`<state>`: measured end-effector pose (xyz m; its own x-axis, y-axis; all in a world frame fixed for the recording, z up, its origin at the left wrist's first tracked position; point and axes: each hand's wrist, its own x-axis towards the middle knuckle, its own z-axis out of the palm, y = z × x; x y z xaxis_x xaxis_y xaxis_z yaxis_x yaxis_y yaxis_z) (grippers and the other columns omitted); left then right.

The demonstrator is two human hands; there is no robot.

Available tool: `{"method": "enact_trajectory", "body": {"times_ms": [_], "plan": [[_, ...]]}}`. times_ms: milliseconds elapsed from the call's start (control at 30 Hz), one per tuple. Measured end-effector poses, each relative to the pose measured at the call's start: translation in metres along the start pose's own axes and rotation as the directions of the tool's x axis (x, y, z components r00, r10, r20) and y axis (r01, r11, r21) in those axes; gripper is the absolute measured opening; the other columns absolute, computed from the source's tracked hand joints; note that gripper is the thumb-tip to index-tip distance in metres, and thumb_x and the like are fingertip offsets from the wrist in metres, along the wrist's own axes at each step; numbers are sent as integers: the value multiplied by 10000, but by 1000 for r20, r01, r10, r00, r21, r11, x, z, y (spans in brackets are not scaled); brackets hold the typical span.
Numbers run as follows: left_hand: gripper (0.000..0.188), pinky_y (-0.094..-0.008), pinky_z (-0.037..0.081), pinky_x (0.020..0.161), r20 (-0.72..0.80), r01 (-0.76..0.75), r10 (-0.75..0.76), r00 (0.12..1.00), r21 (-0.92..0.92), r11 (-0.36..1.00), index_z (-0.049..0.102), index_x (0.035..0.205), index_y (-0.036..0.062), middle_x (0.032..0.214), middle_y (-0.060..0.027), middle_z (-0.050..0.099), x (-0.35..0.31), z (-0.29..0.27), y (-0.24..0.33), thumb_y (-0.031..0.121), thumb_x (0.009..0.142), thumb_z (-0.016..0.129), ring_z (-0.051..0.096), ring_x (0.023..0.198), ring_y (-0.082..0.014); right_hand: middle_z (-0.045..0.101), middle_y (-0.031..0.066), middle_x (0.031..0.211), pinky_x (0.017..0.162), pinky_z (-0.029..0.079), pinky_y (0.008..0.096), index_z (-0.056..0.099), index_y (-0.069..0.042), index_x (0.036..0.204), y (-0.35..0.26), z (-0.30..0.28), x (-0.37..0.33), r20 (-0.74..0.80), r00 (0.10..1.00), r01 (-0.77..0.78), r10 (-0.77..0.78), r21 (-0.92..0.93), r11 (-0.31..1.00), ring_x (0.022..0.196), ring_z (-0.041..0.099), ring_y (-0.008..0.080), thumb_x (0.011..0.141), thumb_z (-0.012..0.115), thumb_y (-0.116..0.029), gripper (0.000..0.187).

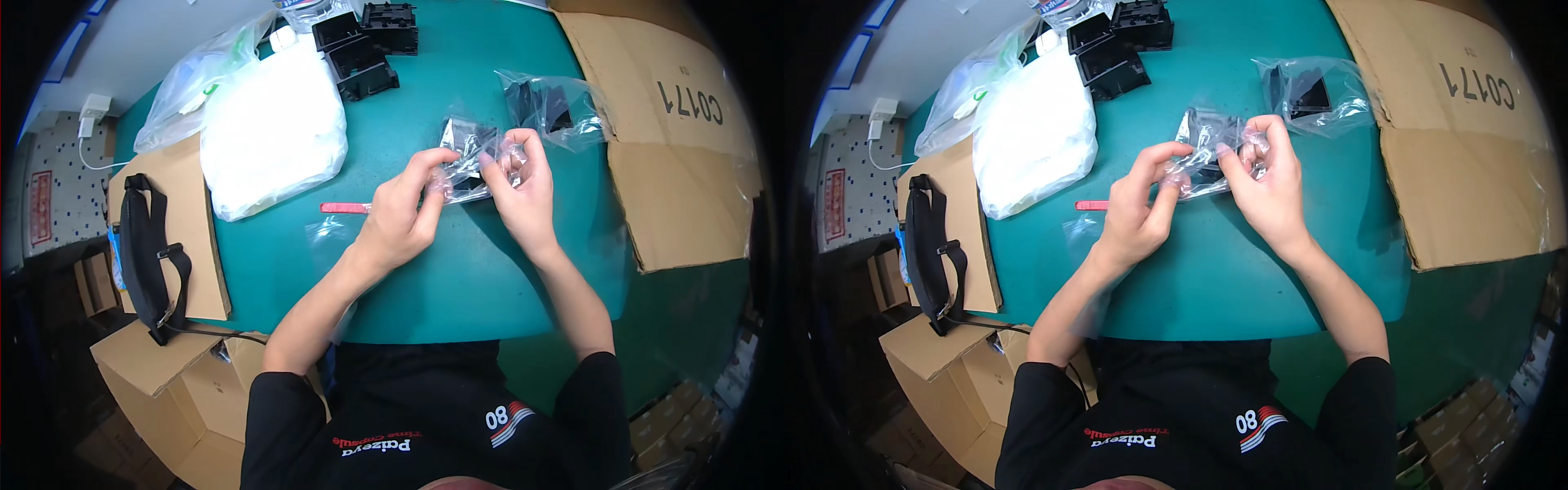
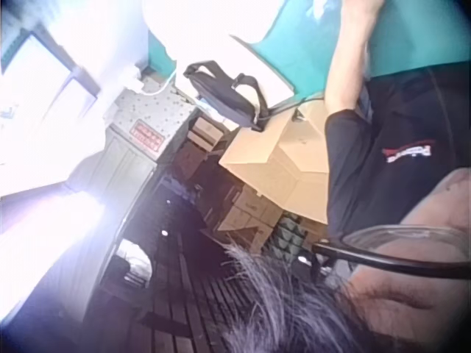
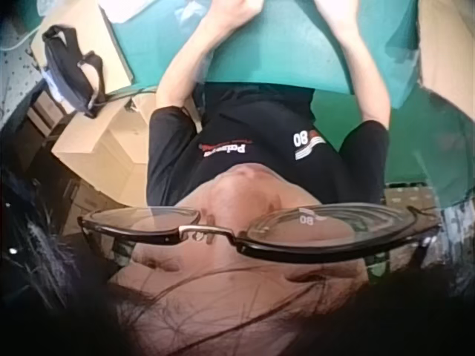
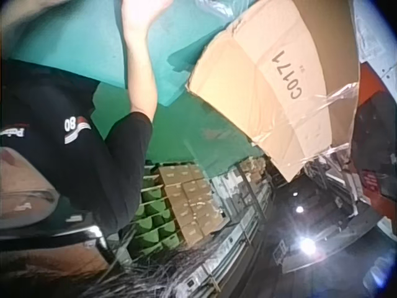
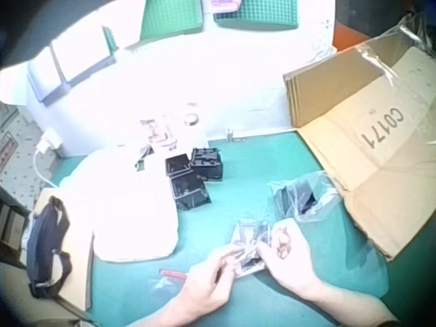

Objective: The person handles small black plastic components on a green workbench, using a red plastic tool to pry open a component. They then place the components into clear plastic bags and seal them. The person also handles a white plastic bag and stacks the packaged components.

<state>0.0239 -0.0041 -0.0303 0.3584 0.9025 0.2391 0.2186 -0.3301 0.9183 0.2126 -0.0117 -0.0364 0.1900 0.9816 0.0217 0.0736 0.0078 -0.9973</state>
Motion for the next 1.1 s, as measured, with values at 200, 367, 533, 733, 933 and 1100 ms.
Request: {"method": "enact_trajectory", "body": {"times_ms": [200,367,533,733,933,1100], "plan": [[461,-275,517,789,-12,-18,18,1000,-36,999,510,1351,-27,859,-54,628,3,-2,8,-51,920,669,631,800,-131,441,-75,712,549,309,216,551,-43,1121,-10,-9,10,-95,993,68,-65,27,997,645,393,3,982,612,23,165],[180,-345,518,625,-38,-131,150,988,307,943,670,1063,-8,799,-120,658,8,-14,-2,66,908,722,658,694,-251,437,-53,735,632,424,222,532,-6,1295,-10,-30,24,-157,977,153,-147,25,988,672,437,30,987,579,47,316],[110,-363,486,570,92,-173,151,984,332,927,685,892,-3,715,-131,634,7,-32,-7,78,964,668,626,594,-267,507,50,1067,942,536,307,394,2,1438,-11,-27,26,-212,950,252,-227,99,963,996,562,132,950,613,63,538],[248,-396,413,483,-31,-72,85,996,294,953,612,770,13,575,-151,529,4,-22,-9,127,985,660,530,474,-300,500,175,1245,940,470,385,488,32,1344,-17,-20,4,-8,586,624,-810,-633,458,1135,527,315,788,760,18,620],[306,-417,374,447,-230,2,100,968,407,914,539,720,45,541,-115,506,4,2,0,137,980,669,480,447,-311,596,32,753,586,486,329,633,-27,1309,-28,35,-60,717,591,543,-370,-15,839,592,572,178,677,944,-356,778],[296,-419,381,430,-292,7,158,943,492,870,542,719,68,550,-105,534,8,-5,-1,148,974,670,496,439,-313,633,75,820,631,516,347,663,-35,1064,-26,46,-61,722,577,501,-381,56,864,684,633,249,713,921,-367,547]]}}
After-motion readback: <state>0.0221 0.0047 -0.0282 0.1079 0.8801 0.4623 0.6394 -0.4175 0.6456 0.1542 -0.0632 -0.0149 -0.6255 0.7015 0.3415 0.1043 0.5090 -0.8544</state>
